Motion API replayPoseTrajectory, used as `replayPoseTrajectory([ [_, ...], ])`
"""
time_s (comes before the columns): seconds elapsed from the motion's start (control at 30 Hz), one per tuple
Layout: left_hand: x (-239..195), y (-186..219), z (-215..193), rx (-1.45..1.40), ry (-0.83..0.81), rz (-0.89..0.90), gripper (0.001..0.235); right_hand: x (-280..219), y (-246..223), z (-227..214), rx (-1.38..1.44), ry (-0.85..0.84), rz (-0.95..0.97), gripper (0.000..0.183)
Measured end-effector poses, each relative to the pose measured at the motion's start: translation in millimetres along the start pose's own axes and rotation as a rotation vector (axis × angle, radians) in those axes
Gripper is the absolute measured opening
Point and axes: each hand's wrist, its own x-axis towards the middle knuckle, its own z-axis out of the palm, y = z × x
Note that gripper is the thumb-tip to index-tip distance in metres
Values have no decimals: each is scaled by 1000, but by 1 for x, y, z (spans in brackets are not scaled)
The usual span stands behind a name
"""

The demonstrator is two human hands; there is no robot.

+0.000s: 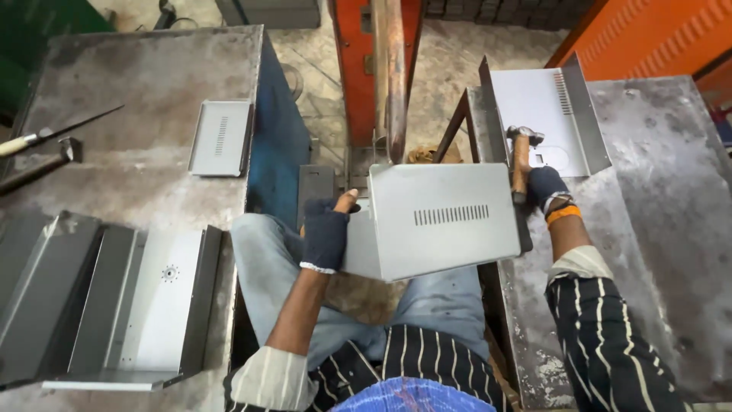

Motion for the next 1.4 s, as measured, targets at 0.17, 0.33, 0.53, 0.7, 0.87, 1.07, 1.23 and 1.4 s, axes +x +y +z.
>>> replayPoseTrajectory([
  [0.17,-7,6,5,40,96,-127,46,3,-87,-43,333,-140,285,44],
  [0.33,-11,1,6,84,73,-121,44,-88,-119,-69,998,183,300,26],
  [0.53,-11,-20,19,-41,125,-32,40,-302,-279,-142,1557,345,16,23],
  [0.7,-21,-16,29,-207,94,4,35,-375,-337,-149,1181,652,-306,28],
  [0.87,-20,-21,32,-173,170,6,31,-401,-374,-164,381,663,-768,15],
  [1.07,-31,-13,39,-165,207,-49,33,-387,-398,-185,395,693,-615,42],
  [1.23,-32,-26,40,-442,190,-13,26,-381,-400,-184,438,734,-619,46],
  [1.4,-36,-32,37,-28,239,200,41,-371,-379,-175,416,754,-285,56],
])
